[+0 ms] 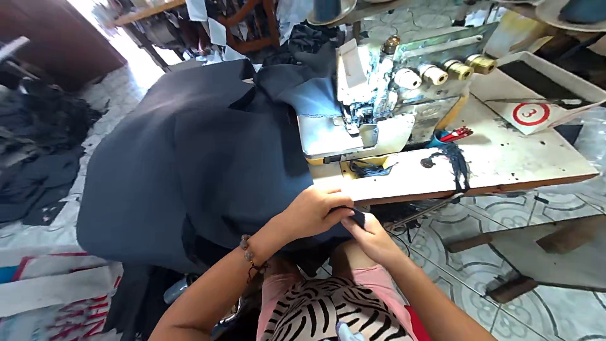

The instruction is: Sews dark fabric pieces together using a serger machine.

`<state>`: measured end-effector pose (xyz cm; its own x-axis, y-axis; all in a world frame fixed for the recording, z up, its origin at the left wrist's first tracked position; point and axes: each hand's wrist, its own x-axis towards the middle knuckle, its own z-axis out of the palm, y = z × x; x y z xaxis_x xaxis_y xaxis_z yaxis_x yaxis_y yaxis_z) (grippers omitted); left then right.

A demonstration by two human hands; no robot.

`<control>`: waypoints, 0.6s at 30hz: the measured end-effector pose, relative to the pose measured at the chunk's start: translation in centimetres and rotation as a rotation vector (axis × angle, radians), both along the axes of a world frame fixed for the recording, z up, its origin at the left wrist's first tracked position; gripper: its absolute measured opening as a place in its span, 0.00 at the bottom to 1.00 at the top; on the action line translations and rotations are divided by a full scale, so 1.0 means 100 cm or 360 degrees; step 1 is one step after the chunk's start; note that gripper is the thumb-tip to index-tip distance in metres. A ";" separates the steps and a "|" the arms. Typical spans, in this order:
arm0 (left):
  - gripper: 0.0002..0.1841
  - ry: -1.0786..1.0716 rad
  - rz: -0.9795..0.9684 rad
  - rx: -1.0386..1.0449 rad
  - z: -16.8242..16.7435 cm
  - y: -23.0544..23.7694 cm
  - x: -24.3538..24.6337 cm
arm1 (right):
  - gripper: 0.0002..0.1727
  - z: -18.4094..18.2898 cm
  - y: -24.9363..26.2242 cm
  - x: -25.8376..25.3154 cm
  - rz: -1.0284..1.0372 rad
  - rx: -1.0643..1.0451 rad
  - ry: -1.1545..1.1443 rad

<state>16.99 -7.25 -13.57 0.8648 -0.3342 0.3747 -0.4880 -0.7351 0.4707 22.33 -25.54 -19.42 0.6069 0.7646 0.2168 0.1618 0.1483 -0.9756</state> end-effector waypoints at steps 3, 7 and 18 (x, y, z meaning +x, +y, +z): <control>0.18 0.0237 -0.0204 0.0078 0.008 0.000 0.004 | 0.17 0.005 -0.023 -0.003 0.0002 0.0000 -0.0351; 0.20 0.0186 -0.0245 0.0454 0.022 0.029 0.014 | 0.13 0.027 -0.069 0.011 0.0067 0.0281 -0.0461; 0.03 0.0426 0.0357 -0.0766 0.033 0.115 -0.049 | 0.21 0.016 -0.161 0.078 -0.0593 0.1232 0.0823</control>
<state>12.14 4.27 -10.27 0.9800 0.0211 0.1978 -0.1636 -0.4797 0.8621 30.15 -41.62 -17.85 0.9393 0.2664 0.2161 -0.0893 0.7982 -0.5957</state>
